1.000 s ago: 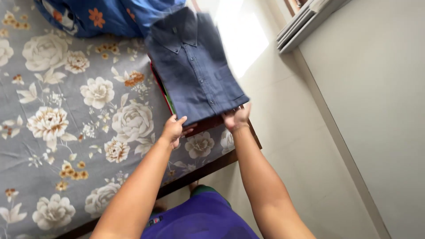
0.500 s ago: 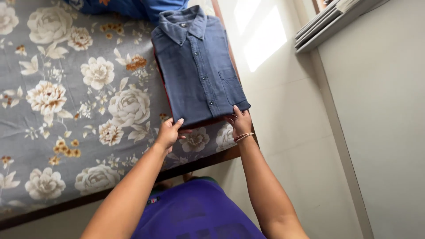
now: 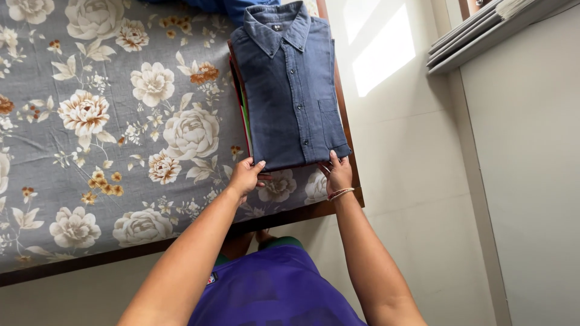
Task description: Folding various shirts on a bed and stacking them.
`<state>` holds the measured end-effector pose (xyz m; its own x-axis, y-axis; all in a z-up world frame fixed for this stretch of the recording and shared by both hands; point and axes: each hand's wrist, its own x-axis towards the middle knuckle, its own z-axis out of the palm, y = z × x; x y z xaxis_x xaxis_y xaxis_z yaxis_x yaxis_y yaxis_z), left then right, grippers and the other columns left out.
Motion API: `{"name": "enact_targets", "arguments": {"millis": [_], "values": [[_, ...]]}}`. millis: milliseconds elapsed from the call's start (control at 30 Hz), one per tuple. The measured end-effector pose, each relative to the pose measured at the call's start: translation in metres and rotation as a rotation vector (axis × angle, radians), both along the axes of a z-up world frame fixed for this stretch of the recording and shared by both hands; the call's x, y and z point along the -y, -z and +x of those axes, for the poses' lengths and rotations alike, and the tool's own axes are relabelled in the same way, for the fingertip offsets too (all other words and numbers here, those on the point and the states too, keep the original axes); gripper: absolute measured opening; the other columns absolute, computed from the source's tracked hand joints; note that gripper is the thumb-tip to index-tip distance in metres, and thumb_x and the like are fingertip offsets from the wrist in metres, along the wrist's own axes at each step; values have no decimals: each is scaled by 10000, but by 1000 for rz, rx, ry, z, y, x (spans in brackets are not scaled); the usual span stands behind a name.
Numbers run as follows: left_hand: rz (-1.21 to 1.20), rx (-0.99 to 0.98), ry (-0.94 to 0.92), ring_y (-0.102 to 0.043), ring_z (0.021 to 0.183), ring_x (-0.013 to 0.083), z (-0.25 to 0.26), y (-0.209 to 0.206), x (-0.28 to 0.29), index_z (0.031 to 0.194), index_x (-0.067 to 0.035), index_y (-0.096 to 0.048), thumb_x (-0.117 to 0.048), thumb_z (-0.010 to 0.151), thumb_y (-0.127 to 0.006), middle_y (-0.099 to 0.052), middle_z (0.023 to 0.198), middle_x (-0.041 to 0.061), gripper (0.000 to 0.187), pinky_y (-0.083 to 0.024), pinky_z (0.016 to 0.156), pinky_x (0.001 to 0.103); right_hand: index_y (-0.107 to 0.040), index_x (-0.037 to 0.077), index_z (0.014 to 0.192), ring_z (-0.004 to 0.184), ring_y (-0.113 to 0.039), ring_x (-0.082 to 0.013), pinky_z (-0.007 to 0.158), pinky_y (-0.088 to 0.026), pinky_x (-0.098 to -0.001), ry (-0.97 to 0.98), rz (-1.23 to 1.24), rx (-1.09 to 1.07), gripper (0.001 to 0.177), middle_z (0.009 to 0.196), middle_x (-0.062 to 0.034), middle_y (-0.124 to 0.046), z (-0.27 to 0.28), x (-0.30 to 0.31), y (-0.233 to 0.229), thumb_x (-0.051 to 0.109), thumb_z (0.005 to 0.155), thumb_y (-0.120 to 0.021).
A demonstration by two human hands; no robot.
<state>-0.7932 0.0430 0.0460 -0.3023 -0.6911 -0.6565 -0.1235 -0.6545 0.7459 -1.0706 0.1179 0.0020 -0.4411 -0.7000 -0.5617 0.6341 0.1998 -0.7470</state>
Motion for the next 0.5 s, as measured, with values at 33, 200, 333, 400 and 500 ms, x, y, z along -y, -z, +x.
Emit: {"name": "enact_targets", "arguments": {"millis": [33,200,333,400,500], "values": [[0,-6,-2,-762,787,178,-1,2,-3,1167,-75,-630,-232,1025,-583,-756,1042,30,216,-543,591,292,-603,149,1280,819,-661,-164,771,-598,-379,-2,0,-6,267,1017,-16,-695,-1,-1,-2,216,1023,-615],[4,8,1,-766,796,159,-3,-4,-2,1202,-68,-657,-244,1035,-565,-764,1067,53,259,-546,586,279,-603,138,1255,856,-669,-172,793,-595,-398,-2,30,-12,268,1067,-4,-690,-7,-1,1,227,1004,-642],[-33,-24,13,-758,814,154,-2,-3,-8,1223,-46,-653,-241,1036,-573,-753,1116,52,282,-542,584,278,-608,123,1269,840,-638,-181,794,-589,-400,-19,23,-7,284,1050,-20,-670,-5,-3,0,242,1015,-659],[26,51,9,-769,824,168,-3,-15,-2,1276,-80,-584,-251,1040,-567,-750,1141,53,292,-557,600,282,-610,144,1286,844,-639,-175,799,-581,-387,-26,0,-4,299,1034,-18,-660,-2,3,-9,248,1009,-651],[20,18,26,-774,825,156,-3,-8,-4,1284,-20,-626,-246,1034,-561,-752,1162,77,343,-543,596,274,-621,160,1286,833,-633,-170,793,-572,-385,-3,51,-17,301,1040,-4,-668,2,4,-17,247,998,-646]]}}
